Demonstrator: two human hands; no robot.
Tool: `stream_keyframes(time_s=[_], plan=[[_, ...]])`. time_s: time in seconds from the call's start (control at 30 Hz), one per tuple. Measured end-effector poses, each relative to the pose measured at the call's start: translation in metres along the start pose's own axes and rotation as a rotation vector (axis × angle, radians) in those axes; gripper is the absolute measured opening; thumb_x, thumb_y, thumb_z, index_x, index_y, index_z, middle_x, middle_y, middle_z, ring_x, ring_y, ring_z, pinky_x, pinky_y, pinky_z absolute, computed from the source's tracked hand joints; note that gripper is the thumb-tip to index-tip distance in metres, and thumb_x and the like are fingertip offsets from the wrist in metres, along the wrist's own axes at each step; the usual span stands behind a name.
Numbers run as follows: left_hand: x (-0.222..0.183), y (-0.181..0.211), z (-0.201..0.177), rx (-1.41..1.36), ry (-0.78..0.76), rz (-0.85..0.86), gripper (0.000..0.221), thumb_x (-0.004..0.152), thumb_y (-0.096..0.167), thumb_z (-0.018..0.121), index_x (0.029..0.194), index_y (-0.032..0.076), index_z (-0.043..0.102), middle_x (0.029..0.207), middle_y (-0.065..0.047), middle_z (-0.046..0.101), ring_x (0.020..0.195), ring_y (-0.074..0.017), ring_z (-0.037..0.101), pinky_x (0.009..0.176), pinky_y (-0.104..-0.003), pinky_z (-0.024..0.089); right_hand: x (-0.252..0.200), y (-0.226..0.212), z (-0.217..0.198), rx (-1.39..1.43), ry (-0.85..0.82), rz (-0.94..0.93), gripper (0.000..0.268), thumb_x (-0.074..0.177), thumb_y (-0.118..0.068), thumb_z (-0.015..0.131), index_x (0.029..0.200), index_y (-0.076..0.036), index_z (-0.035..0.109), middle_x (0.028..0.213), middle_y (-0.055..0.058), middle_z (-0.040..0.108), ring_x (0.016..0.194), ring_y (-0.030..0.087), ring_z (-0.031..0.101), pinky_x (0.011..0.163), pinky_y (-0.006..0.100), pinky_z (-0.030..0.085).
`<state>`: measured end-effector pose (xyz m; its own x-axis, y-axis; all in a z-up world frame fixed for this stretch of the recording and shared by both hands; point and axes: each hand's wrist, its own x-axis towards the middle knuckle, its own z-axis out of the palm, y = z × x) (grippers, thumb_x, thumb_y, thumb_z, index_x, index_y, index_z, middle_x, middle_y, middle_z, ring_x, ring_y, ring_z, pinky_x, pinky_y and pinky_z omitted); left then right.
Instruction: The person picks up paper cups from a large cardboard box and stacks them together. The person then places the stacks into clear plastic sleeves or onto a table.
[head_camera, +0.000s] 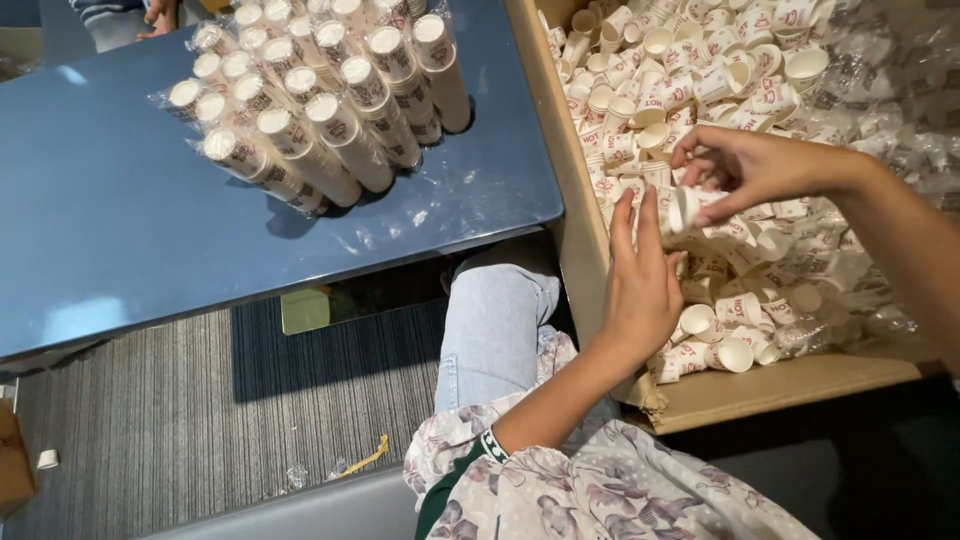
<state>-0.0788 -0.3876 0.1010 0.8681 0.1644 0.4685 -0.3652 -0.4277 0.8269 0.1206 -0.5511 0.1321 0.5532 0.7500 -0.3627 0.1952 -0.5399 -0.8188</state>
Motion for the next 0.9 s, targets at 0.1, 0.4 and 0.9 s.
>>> stream_keyframes(time_s=[0.1,0.4,0.9], plan=[[0.000,-0.001,-0.003,-0.026,-0.112,0.024,0.072,0.094,0.004,0.066,0.159,0.001,0.033,0.158,-0.032,0.033,0.136,-0.0504,0.049,0.108,-0.048,0.049,-0.031,-0.017,0.006,0.131,-0.131,0.062,0.067,0.063,-0.009,0.087,0.121,-0.011,0.054,0.091,0.008,0.081,0.094,0.014,0.074,0.080,0.033,0.062],[0.000,-0.012,0.003,-0.128,-0.160,0.049,0.067,0.093,0.024,0.073,0.149,-0.001,0.046,0.138,-0.025,0.057,0.123,-0.0385,0.062,0.106,-0.045,0.052,-0.001,0.034,0.001,0.040,-0.104,0.023,0.054,0.074,-0.018,0.079,0.123,-0.010,0.058,0.092,0.010,0.077,0.077,0.018,0.071,0.068,0.035,0.062],[0.001,0.001,-0.006,-0.141,-0.042,0.027,0.050,0.096,0.014,0.064,0.141,-0.003,0.052,0.131,-0.025,0.058,0.125,-0.0418,0.059,0.112,-0.045,0.049,0.175,0.077,-0.101,-0.448,0.332,0.644,0.097,0.081,-0.077,0.059,0.161,-0.026,0.038,0.153,0.019,0.045,0.135,0.047,0.049,0.111,0.059,0.042]])
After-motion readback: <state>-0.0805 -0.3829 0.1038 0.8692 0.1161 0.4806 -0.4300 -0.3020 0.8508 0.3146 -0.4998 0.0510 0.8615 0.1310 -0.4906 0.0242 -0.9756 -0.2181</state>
